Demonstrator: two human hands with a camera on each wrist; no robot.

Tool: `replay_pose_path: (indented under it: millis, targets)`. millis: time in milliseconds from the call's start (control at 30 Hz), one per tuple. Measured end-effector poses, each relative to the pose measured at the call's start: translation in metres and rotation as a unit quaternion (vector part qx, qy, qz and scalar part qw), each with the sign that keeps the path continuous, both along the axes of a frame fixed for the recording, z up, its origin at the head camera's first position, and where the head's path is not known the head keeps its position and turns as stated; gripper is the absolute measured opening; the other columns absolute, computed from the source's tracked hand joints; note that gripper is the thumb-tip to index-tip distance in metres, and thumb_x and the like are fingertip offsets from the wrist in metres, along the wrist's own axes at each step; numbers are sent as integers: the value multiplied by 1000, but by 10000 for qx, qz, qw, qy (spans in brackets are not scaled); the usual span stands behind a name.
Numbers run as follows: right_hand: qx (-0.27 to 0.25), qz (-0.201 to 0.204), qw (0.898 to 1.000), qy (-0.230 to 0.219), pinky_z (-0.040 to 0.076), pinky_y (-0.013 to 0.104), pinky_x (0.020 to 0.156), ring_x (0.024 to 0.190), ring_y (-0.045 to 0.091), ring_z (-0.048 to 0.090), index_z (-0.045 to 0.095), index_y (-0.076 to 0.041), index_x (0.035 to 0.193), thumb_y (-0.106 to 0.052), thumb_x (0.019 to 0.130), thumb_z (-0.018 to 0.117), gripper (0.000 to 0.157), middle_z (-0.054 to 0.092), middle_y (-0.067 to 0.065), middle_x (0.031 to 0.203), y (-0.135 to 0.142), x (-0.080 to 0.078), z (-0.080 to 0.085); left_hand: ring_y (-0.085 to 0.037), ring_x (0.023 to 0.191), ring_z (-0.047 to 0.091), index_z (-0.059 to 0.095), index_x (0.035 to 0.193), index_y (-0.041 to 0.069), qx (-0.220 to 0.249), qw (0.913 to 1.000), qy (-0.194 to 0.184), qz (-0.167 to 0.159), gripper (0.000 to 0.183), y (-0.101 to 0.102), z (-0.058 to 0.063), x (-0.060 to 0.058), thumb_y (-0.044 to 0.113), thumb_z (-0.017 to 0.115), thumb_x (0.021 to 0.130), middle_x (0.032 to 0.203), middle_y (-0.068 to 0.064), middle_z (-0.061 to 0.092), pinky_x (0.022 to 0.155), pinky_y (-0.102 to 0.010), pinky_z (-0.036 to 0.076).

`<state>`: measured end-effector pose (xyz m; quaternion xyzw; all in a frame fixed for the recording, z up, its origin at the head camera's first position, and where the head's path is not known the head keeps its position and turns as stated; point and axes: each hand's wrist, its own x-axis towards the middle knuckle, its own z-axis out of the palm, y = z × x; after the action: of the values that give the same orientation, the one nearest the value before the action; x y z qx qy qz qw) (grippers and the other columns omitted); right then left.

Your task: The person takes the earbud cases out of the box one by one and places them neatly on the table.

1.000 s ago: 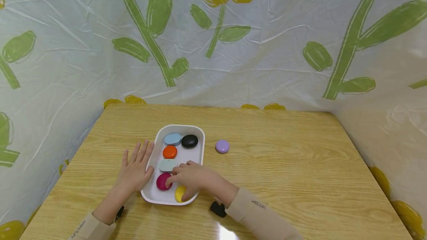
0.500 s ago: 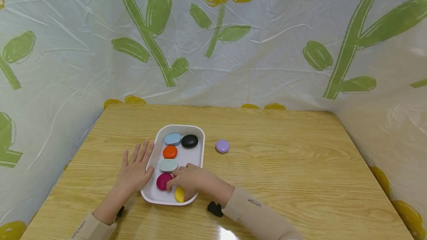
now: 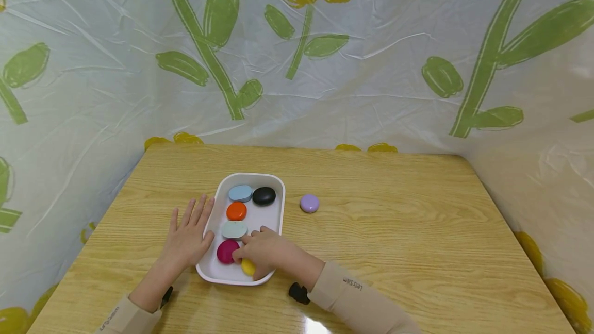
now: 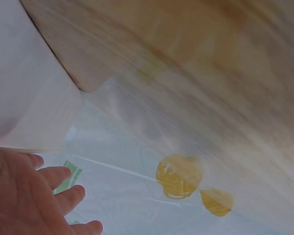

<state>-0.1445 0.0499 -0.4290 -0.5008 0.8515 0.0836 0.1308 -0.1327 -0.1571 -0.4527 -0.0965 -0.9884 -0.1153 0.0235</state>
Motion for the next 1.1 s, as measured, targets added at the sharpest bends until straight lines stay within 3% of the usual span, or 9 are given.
replay_pose_path:
  millis: [267, 467, 667, 833, 1100]
  targets:
    - [-333, -91, 9994, 68, 40, 25, 74, 86, 11, 52, 59, -36, 108, -44, 69, 73, 43, 54, -6, 98, 2, -3, -2, -34, 138, 10, 21, 147, 12, -19, 10000, -2, -7, 66, 0, -1, 0, 24, 47, 88, 152, -12, 17, 108, -56, -2]
    - [-1147, -250, 9922, 412, 38, 26, 73, 81, 11, 51, 58, -32, 108, -41, 68, 71, 43, 52, -7, 90, 14, -11, 8, -34, 138, 11, 21, 146, 11, -32, 10000, 33, -17, 65, 0, 0, 0, 24, 46, 88, 151, -12, 17, 108, -57, 0]
    - [-2269, -790, 9699, 397, 39, 35, 79, 81, 14, 48, 60, -24, 108, -33, 67, 70, 43, 51, -2, 89, 36, -24, 27, -34, 138, 11, 21, 146, 11, -18, 10000, 5, -16, 65, 0, -1, 0, 23, 47, 88, 151, -12, 17, 108, -57, 0]
    - [-2803, -1417, 9478, 556, 38, 45, 90, 89, 20, 51, 60, -20, 110, -31, 67, 71, 45, 55, 3, 96, 60, -37, 33, -34, 138, 11, 21, 146, 11, -81, 10000, 42, -17, 65, 0, 0, 0, 24, 47, 88, 151, -12, 17, 108, -57, 2]
    - [-2917, -2391, 9195, 1110, 34, 56, 90, 94, 31, 52, 60, -20, 109, -31, 67, 75, 46, 55, 8, 98, 104, -52, 23, -34, 138, 10, 21, 146, 11, -108, 9999, -17, -13, 65, 1, 1, -1, 25, 46, 88, 151, -13, 17, 108, -57, 2]
